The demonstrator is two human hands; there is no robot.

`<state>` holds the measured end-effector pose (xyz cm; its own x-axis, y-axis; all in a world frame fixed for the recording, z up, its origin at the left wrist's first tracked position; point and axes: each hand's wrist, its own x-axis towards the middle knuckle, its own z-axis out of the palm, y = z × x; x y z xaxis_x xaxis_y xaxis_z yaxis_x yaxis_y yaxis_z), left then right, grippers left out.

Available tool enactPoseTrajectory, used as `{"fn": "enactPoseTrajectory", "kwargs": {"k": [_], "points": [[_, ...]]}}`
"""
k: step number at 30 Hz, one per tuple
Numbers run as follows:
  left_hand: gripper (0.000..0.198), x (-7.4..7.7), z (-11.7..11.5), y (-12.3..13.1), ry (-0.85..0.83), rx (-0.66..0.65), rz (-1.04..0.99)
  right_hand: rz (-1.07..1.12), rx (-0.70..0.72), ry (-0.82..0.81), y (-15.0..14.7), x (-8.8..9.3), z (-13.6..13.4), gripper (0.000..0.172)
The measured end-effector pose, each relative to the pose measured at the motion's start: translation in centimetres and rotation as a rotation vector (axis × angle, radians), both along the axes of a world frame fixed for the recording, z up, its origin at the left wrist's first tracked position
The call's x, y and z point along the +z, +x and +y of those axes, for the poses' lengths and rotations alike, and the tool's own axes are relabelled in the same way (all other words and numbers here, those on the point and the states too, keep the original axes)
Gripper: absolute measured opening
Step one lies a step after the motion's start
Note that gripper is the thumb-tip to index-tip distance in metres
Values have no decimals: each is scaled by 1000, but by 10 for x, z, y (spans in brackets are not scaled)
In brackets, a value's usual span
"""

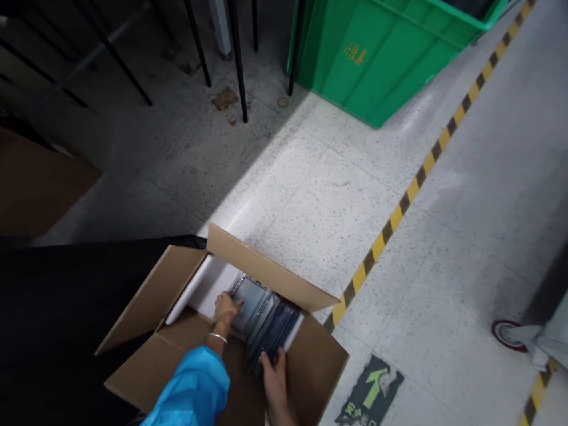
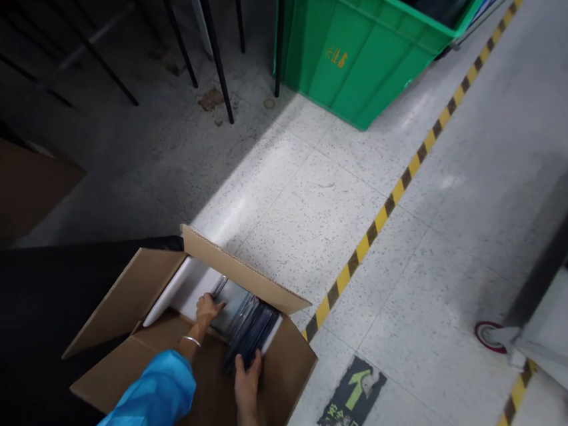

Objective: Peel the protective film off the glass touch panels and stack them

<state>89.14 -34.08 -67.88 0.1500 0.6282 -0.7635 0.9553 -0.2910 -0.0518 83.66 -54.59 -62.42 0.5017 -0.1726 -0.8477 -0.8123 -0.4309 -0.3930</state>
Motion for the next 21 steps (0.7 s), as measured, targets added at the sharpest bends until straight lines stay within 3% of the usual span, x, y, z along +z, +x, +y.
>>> {"fn": "enactPoseTrajectory", "kwargs": {"k": [7, 15, 21], "points": [[40, -1, -25, 0, 140, 77, 64, 23, -7, 1, -3, 3, 0, 81], [34, 0, -4, -5, 83, 62, 33, 59, -29, 57, -1, 8, 0, 89], [39, 5, -15, -11, 100, 1, -33, 28, -33, 81, -7, 7, -1, 89]]}}
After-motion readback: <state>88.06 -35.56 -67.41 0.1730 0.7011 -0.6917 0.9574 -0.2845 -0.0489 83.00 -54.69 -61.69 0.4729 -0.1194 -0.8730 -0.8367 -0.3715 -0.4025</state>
